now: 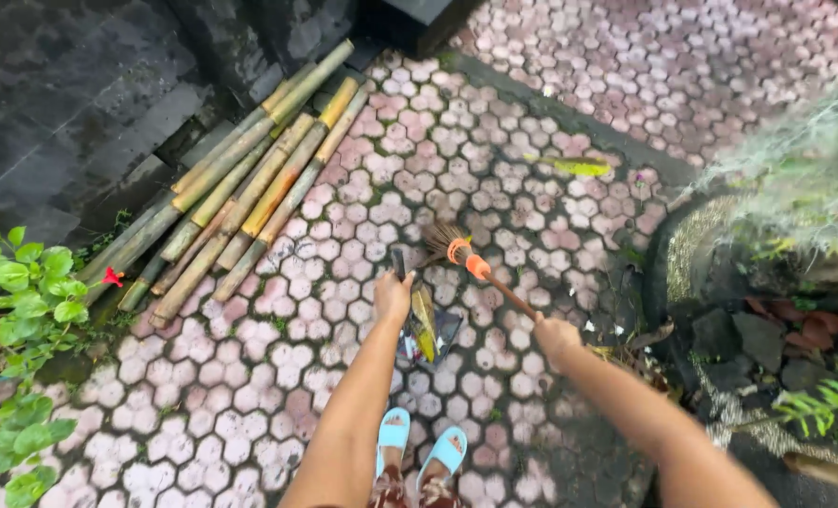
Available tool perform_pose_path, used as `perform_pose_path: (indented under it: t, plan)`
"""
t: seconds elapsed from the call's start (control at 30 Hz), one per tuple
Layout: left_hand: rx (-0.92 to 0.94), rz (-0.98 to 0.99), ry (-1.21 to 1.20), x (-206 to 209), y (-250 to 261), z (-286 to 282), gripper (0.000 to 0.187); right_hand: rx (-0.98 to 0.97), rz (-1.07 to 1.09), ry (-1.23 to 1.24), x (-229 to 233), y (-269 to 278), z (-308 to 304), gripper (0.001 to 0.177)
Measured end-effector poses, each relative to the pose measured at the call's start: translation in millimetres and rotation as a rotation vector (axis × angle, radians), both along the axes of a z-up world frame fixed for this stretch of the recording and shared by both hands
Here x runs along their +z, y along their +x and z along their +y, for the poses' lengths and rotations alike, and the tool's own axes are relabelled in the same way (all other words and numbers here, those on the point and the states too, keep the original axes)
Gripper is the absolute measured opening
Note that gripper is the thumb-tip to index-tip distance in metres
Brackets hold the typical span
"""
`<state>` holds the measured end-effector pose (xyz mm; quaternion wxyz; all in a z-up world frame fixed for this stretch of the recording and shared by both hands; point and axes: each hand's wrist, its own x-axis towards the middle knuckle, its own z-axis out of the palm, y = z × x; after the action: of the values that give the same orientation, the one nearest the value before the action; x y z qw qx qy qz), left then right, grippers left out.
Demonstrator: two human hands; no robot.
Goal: Sweeping fallen leaves and debris from a stone-paved courtyard and garden path into a dustpan and bin.
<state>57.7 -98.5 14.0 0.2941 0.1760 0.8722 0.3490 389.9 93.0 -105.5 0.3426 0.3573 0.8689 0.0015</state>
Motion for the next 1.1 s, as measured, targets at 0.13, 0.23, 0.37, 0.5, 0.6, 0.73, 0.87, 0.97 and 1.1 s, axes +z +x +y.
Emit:
perform_pose_path:
  t: [0.13,0.23,0.37,0.5,0.6,0.73,0.87,0.97,1.1]
  plan:
    - [0.024,0.027,0.058,-4,-11,3,0.032,-0.048,0.078,-0.227,35,44,-2,0.052]
    - [0.038,-0.007,0.056,-4,-8,1,0.033,0.03,-0.103,-0.277,116,50,-25,0.049]
    - [0.013,-0.009,0.01,-31,-6,4,0.033,0.105,-0.167,-0.364,147,76,-48,0.056]
    - [0.021,-0.121,-0.136,-28,-3,18,0.039,-0.147,-0.253,-0.469,124,109,-77,0.078]
    - [-0.006,-0.115,-0.056,-17,0,19,0.041,-0.268,-0.261,-0.538,134,122,-106,0.071]
    - [-0.017,-0.121,-0.084,4,1,17,0.06,-0.295,-0.214,-0.527,118,143,-138,0.069]
    - [-0.097,-0.094,-0.04,16,-1,17,0.037,-0.31,-0.139,-0.504,89,165,-160,0.076]
    - [-0.202,0.036,0.044,5,-16,30,0.029,-0.304,-0.078,-0.548,72,164,-171,0.087]
    - [-0.316,0.143,0.127,7,-38,62,0.032,-0.459,0.042,-0.54,69,141,-191,0.083]
